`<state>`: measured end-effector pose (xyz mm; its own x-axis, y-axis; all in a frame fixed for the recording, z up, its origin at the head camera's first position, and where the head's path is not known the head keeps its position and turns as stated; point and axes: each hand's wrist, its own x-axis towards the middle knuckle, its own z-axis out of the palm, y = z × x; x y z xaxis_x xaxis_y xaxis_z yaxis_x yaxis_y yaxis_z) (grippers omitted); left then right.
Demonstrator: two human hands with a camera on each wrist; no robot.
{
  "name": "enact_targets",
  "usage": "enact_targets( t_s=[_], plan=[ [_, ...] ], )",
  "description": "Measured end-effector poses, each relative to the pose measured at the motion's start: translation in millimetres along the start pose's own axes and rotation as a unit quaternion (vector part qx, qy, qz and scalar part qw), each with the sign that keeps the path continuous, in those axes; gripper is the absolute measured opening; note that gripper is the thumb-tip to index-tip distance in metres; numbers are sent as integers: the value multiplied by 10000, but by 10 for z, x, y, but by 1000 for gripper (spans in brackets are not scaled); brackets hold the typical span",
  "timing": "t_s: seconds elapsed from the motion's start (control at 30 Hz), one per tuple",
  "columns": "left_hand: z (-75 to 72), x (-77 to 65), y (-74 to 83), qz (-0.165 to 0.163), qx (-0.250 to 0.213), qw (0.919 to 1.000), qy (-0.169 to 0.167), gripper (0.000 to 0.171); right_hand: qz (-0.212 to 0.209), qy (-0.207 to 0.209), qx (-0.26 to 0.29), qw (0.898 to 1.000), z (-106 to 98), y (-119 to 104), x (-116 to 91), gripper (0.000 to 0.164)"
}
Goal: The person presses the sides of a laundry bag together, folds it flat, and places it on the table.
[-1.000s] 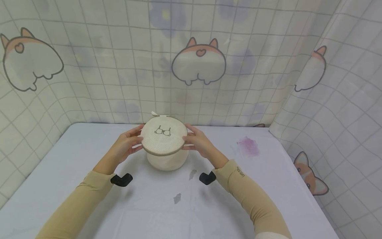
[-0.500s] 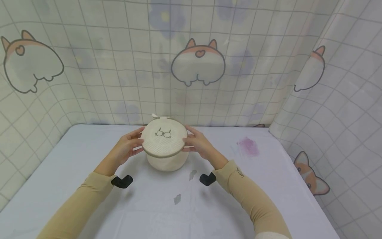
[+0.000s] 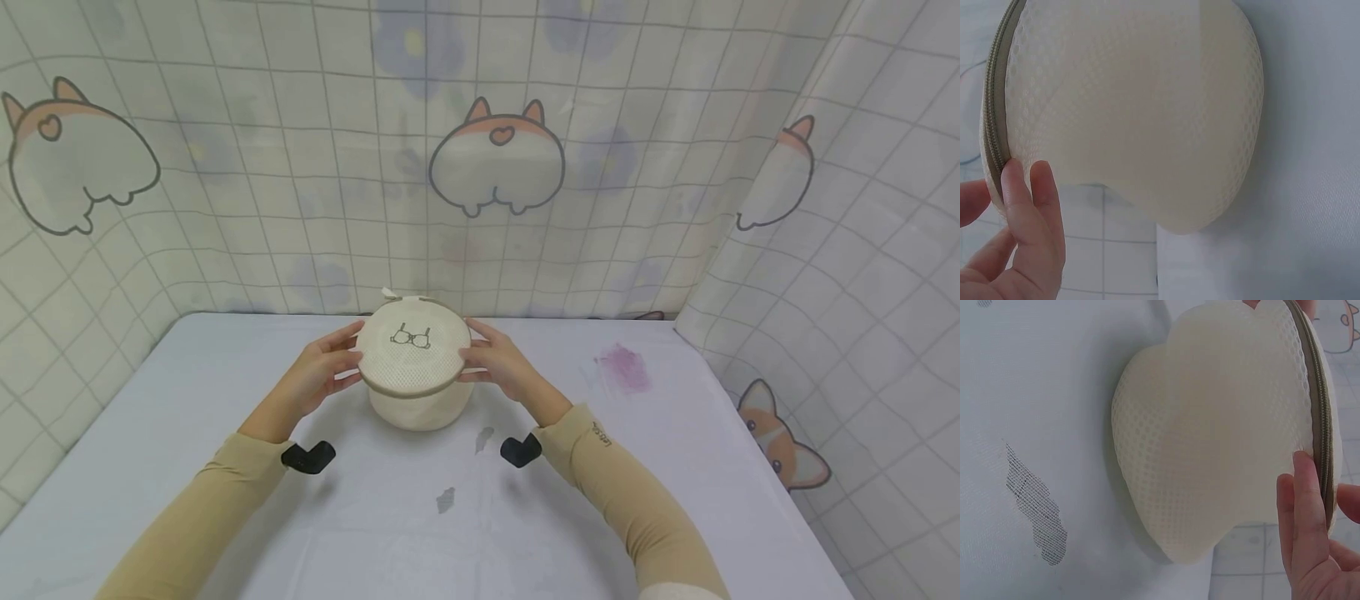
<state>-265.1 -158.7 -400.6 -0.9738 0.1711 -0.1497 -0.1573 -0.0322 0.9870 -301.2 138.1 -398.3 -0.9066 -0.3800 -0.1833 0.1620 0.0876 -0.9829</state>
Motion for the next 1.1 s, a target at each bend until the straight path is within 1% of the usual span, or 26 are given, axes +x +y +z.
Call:
enact_targets(
  t_s=[0.3,0.6,0.83,1.1],
  plan=[
    [-3,2,-22,-48,-2,10000,68,66,-34,-6,-26,10000,9,7,5,72],
    [1,26,-50,-168,-30,9998,136,67,-6,42,-49,10000,29,3,-14,71],
    [-3,14,-43,-176,-73,9998,98,67,3,81,-54,10000,34,12,-10,71],
    [-9,30,-62,-209,-16,9997,94,67,11,62,-88,9999,30,23,-6,71]
  ],
)
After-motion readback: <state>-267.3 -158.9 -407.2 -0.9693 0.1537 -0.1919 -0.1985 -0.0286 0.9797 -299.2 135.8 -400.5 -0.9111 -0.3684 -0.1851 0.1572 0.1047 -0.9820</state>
